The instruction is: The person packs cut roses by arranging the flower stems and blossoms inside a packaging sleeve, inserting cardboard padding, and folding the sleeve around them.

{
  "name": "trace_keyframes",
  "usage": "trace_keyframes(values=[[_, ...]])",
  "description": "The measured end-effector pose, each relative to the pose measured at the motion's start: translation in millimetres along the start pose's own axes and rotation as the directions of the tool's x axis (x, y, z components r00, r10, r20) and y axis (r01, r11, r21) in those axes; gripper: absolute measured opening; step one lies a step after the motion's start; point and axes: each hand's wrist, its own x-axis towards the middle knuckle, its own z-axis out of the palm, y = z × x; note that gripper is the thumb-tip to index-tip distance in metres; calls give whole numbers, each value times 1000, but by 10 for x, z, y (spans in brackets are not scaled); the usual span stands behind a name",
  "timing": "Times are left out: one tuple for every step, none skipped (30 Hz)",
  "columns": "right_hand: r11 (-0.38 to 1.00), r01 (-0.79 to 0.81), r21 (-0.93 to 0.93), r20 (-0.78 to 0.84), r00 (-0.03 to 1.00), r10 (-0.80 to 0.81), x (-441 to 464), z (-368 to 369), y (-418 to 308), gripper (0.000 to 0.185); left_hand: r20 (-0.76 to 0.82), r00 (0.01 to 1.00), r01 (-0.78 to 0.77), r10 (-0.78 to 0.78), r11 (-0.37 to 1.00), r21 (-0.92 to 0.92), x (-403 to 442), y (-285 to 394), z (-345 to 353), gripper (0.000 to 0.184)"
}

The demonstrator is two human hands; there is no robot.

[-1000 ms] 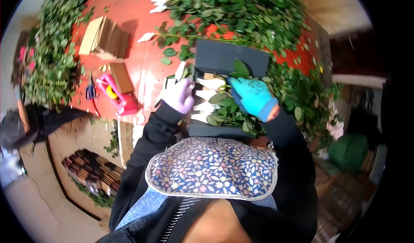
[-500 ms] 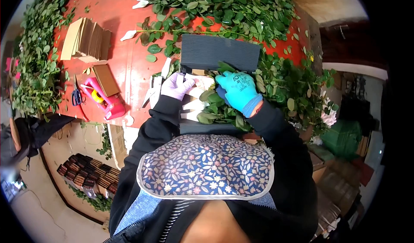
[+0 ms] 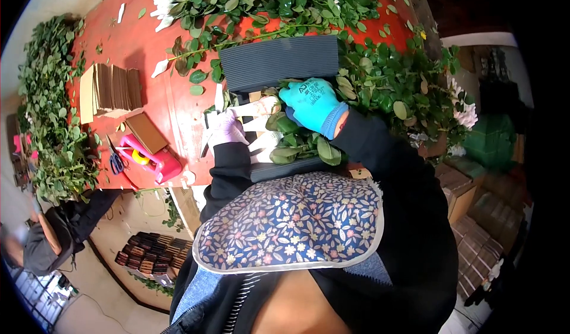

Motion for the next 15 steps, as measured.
trace_keyframes(values=[[1000, -8, 13, 2, 1000, 8, 0, 16, 7, 15, 3, 997, 78, -78, 997, 7, -11, 28, -60, 17], [1000, -17, 19, -5, 1000, 17, -5, 32, 37, 15, 4, 988, 157, -157, 987, 14, 13, 77, -118, 19], [999, -19, 29, -8, 1000, 20, -20, 62, 65, 14, -60, 975, 213, -215, 976, -46, 71, 207, -160, 26], [999, -22, 38, -11, 1000, 22, -30, 82, 74, 13, 58, 997, 48, -44, 997, -65, 309, 291, -452, 33], [997, -41, 58, 32, 999, 39, -33, -23, 62, 18, 111, 992, 71, -55, 986, -148, 263, 567, -478, 27], [998, -37, 60, 32, 999, 35, -45, -59, 109, 18, 161, 986, 91, -53, 968, -236, 143, 767, -448, 21], [982, 22, 188, -34, 999, -16, -83, -71, 174, 23, 145, 989, -27, 33, 999, -42, 92, 775, -459, 16], [947, 86, 309, -104, 993, -56, -104, -124, 208, 27, 145, 983, -139, 116, 978, 155, 21, 803, -398, 13], [930, 9, 367, 50, 998, -29, -139, -232, 224, 34, 189, 982, -84, 17, 932, 354, -110, 802, -340, 21], [903, 106, 415, -80, 994, -80, -190, -234, 245, 34, 246, 969, -112, -14, 865, 489, -240, 728, -197, 26], [885, 91, 457, -12, 995, -96, -239, -281, 248, 34, 302, 952, -156, -44, 779, 607, -370, 653, -54, 31], [866, 71, 495, 52, 992, -111, -270, -322, 239, 34, 400, 916, -280, -8, 702, 655, -391, 543, 44, 32], [866, 67, 495, 55, 993, -108, -273, -317, 219, 34, 448, 893, -392, 46, 569, 723, -343, 461, 78, 32], [917, 180, 357, 8, 981, -196, -278, -308, 185, 33, 502, 861, -488, 85, 418, 767, -326, 396, 113, 32], [936, 287, 203, -26, 957, -288, -280, -307, 162, 32, 418, 906, -380, 64, 555, 740, -366, 363, 135, 32]])
